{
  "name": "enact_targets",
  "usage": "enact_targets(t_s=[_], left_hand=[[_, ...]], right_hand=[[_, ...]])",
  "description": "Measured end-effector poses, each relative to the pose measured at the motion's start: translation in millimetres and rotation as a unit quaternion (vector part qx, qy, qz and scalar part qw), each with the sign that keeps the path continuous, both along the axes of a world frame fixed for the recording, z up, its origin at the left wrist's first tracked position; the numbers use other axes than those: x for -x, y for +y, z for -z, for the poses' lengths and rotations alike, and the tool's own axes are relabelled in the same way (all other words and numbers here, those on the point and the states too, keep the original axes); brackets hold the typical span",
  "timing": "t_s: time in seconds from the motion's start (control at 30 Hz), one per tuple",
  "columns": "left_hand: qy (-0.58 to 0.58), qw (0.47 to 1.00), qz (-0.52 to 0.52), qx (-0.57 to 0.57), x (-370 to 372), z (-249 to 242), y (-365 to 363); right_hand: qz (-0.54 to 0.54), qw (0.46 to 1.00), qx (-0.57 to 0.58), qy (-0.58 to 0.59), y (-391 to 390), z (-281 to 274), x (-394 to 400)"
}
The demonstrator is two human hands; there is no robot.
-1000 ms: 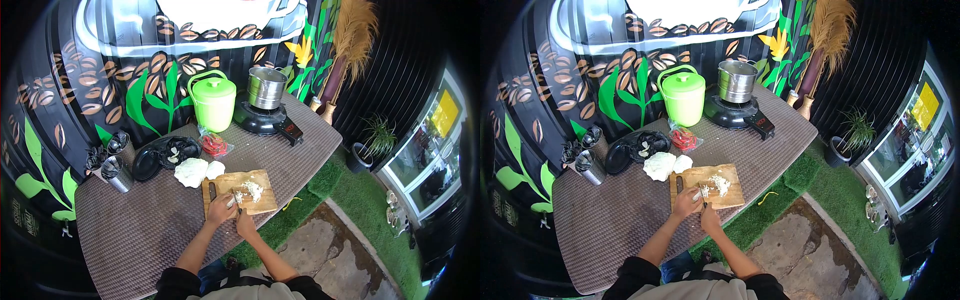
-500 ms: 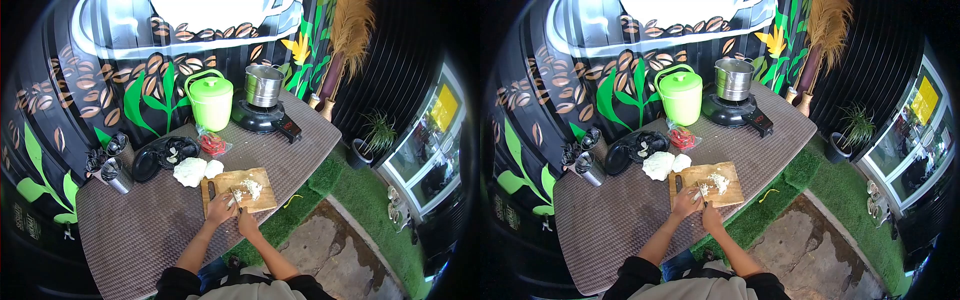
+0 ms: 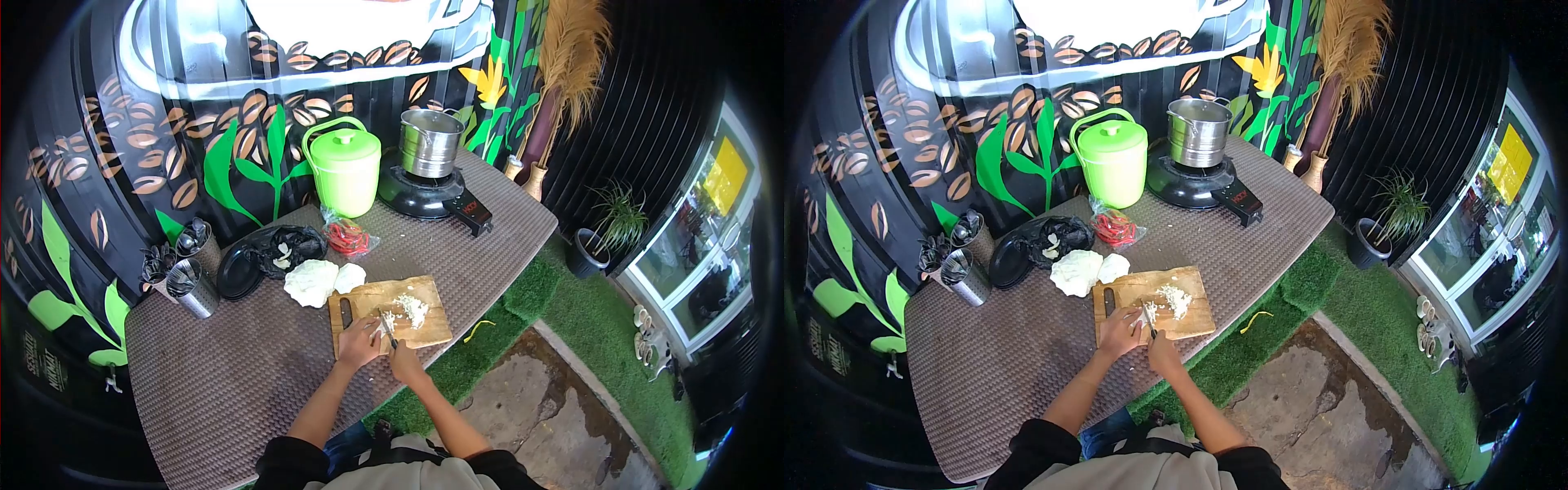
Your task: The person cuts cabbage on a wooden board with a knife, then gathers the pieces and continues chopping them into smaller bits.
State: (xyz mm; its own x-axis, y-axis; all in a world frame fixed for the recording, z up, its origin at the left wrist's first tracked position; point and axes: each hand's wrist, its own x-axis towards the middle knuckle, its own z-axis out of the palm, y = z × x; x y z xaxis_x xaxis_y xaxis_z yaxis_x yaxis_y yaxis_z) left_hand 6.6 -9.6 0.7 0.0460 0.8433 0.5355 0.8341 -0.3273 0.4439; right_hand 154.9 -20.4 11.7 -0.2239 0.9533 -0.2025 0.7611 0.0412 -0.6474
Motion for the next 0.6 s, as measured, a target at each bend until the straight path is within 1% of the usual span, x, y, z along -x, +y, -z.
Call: enact_targets(t_s=[0.07, 0.1, 0.13, 0.2, 0.23, 0.3, 0.33, 0.4, 0.43, 0.47, 0.53, 0.57, 0.6], left_hand=[[-0.004, 1.0, 0.002, 0.005, 0.1, -0.6, -0.3], [-0.018, 1.0, 0.003, 0.002, 0.1, -1.1, -1.2], [-0.031, 1.0, 0.002, -0.002, 0.5, -0.3, -1.8], [-0.04, 0.999, 0.003, -0.004, 1.4, 2.8, 0.4], [-0.049, 0.999, 0.004, -0.006, 1.5, 2.6, 0.7], [-0.061, 0.998, 0.0, -0.001, 0.8, -0.1, 0.1], [-0.076, 0.997, -0.001, 0.006, 0.9, -0.2, -0.1], [-0.072, 0.997, 0.0, 0.007, 2.5, 0.0, 1.0], [-0.067, 0.998, 0.001, 0.007, 2.5, 0.1, 2.3], [-0.068, 0.998, 0.001, 0.006, 2.1, 0.7, 2.6], [-0.088, 0.996, 0.001, 0.014, 0.8, -3.9, -0.7], [-0.089, 0.996, 0.001, 0.014, 1.2, -4.9, -1.0], [-0.093, 0.996, 0.008, 0.008, 2.4, -4.0, -0.6]], right_hand=[[0.049, 0.998, -0.014, -0.048, -12.0, -5.6, 8.8], [0.037, 0.996, 0.04, -0.071, -6.3, -11.3, 11.8], [0.038, 0.996, 0.041, -0.071, 0.8, -4.8, 12.1], [-0.015, 0.995, -0.019, -0.097, 18.3, 9.1, 12.7], [-0.016, 0.995, -0.019, -0.097, 24.0, 3.2, 11.0], [-0.031, 0.997, 0.065, -0.027, 41.8, -13.3, 5.8], [-0.032, 0.997, 0.064, -0.026, 44.7, -24.9, 2.0], [-0.06, 0.981, 0.181, 0.024, 44.5, -43.0, -7.1], [-0.044, 0.983, 0.178, 0.03, 38.3, -41.1, -7.8], [-0.044, 0.983, 0.177, 0.028, 32.5, -27.6, -7.8], [-0.027, 1.0, 0.006, 0.011, 18.5, 1.9, -4.9], [-0.015, 0.999, -0.028, -0.012, 13.4, 11.0, -2.1], [-0.014, 0.999, -0.028, -0.012, 11.0, 6.6, 2.9]])
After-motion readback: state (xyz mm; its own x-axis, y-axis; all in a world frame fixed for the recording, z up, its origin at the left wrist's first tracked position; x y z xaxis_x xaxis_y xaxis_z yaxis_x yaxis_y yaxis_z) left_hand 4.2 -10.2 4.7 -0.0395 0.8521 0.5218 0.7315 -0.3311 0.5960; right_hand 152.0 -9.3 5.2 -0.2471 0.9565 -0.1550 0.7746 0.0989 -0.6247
